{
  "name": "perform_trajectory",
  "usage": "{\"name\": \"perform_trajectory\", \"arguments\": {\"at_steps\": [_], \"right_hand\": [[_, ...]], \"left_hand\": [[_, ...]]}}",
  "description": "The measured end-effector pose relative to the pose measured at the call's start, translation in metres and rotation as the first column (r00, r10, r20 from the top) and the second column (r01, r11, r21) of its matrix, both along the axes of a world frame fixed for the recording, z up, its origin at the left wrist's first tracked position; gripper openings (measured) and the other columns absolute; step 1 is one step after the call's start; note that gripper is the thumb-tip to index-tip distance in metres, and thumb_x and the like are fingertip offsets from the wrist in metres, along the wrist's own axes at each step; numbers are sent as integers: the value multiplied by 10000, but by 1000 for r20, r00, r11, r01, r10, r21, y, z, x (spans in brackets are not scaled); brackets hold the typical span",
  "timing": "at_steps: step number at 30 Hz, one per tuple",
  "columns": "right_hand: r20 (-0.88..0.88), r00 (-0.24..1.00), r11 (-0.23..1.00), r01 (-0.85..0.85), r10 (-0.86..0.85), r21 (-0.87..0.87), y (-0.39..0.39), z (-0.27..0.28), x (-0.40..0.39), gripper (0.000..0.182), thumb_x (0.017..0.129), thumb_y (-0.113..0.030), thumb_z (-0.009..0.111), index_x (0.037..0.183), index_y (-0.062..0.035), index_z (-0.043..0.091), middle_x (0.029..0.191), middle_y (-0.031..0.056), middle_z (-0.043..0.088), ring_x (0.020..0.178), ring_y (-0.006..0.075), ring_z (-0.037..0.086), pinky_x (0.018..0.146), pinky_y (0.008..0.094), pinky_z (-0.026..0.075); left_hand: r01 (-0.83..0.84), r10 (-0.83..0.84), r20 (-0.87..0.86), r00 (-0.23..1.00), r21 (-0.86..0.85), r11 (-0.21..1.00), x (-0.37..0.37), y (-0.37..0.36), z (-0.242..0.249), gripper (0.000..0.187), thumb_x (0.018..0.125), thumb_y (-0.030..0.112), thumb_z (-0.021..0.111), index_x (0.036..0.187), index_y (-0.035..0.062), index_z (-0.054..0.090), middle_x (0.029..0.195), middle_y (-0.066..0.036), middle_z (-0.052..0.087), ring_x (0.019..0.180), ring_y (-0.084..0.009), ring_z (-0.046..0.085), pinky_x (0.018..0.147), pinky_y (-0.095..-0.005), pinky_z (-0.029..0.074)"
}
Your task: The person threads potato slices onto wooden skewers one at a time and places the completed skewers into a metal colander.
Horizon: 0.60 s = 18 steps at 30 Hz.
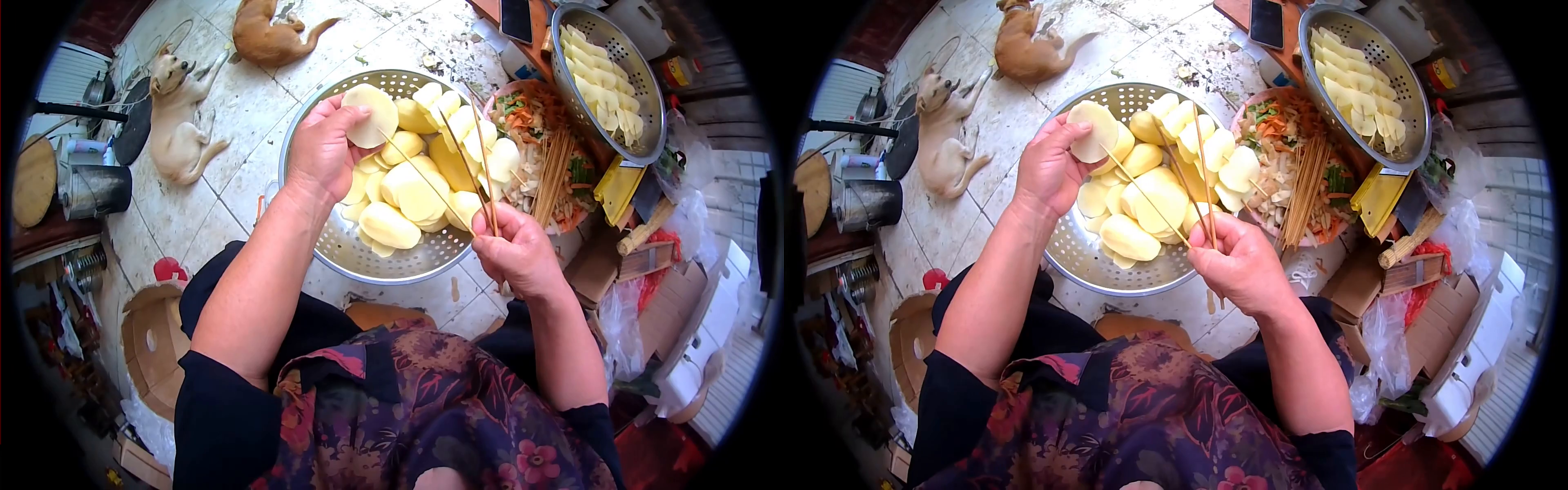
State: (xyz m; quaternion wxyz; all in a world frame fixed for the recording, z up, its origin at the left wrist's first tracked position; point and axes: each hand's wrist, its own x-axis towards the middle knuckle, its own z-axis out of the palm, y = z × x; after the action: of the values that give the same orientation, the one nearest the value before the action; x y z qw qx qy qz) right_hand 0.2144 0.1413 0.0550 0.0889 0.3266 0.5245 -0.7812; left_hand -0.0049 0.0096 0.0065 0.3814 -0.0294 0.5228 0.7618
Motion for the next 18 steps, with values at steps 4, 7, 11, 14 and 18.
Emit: {"name": "perform_trajectory", "arguments": {"at_steps": [4,7,11,14,18], "right_hand": [[-15,1000,1000,21,-20,8,0,0,0,75,824,-60,593,838,-78,521,607,-83,455,470,0,377,422,169,278],[-4,1000,999,30,-30,44,-2,0,1,73,821,-56,599,835,-76,529,630,-89,459,506,-5,383,451,165,286],[-9,999,997,39,-39,61,-1,-1,3,74,813,-49,608,829,-74,540,663,-96,464,548,-10,385,485,163,296],[3,999,996,31,-32,84,-1,1,2,74,813,-50,610,829,-73,542,662,-94,464,546,-8,384,485,162,295],[-11,999,997,39,-38,73,1,-2,3,77,808,-44,613,831,-72,545,669,-94,468,554,-6,388,492,162,300]], "left_hand": [[-18,18,-11,1000,-7,1000,3,1,2,231,877,95,559,1090,28,498,1028,-103,610,929,-212,629,818,-388,543],[-57,56,-36,998,-14,998,8,3,6,234,880,93,552,1097,26,498,1028,-107,609,937,-214,626,820,-392,541],[-80,80,-45,996,-13,997,8,3,6,243,885,102,544,1110,20,498,1023,-111,607,938,-213,621,818,-395,541],[-47,45,-58,997,-34,998,7,3,6,238,883,104,548,1100,16,508,1022,-112,607,925,-213,623,811,-392,543],[55,-60,-73,996,-73,996,9,2,9,224,885,119,548,1082,16,519,1017,-114,606,908,-214,626,800,-384,546]]}}
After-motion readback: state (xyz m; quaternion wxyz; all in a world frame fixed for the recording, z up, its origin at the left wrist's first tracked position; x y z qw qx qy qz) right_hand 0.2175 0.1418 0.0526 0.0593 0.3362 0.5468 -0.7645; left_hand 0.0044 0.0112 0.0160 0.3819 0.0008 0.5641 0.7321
